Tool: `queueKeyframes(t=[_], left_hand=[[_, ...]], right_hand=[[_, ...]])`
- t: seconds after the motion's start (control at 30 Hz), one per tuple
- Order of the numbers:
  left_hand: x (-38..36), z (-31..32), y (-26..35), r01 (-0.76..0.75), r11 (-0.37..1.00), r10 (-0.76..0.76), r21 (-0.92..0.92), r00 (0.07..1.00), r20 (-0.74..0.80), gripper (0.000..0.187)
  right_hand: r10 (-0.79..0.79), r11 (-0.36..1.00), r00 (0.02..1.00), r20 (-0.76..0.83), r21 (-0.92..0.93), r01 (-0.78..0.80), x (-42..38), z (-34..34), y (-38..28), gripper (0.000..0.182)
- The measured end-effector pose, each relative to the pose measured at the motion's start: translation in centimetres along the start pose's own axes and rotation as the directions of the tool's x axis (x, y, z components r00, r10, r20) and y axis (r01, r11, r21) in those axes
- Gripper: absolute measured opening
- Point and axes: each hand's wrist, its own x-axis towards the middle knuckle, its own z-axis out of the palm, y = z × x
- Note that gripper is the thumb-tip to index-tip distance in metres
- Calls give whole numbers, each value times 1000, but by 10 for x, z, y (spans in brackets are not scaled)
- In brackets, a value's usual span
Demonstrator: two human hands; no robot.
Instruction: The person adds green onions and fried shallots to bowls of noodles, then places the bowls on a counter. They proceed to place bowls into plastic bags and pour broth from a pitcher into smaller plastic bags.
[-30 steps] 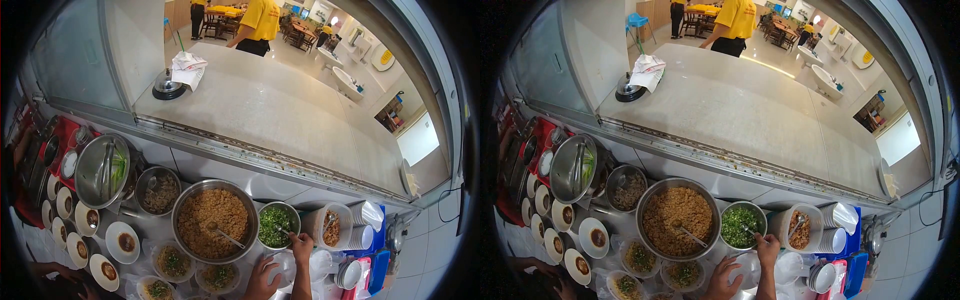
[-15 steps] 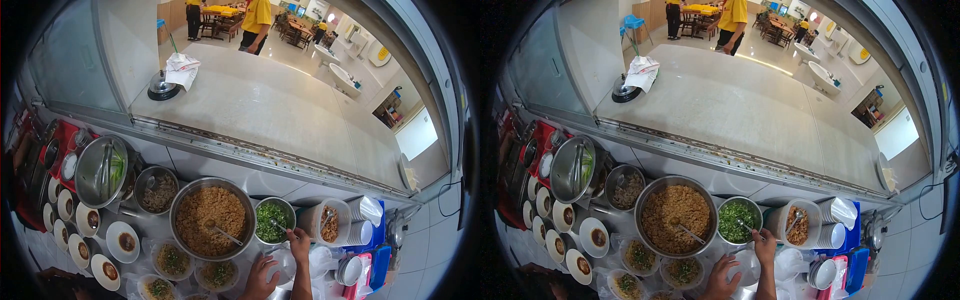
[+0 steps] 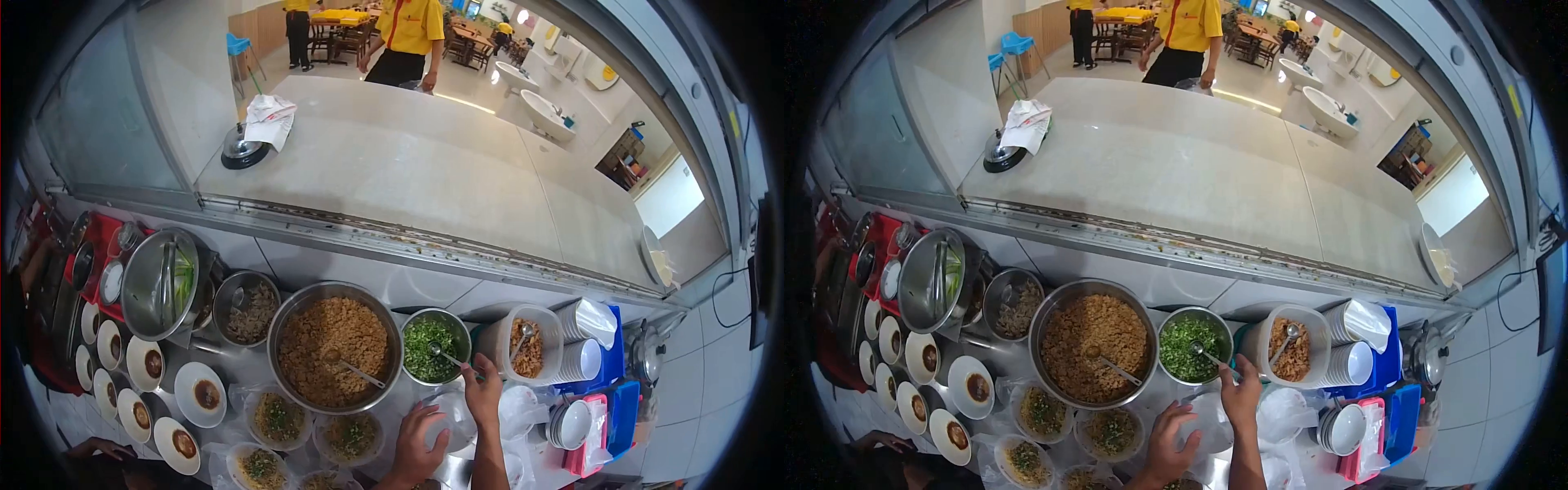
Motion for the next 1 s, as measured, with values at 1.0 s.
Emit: queueKeyframes(t=[1.0], left_hand=[[-43,-14,-6,42,999,-42,-3,997,70,16]], right_hand=[[-96,935,974,-208,316,160,-27,-37,-31,9]])
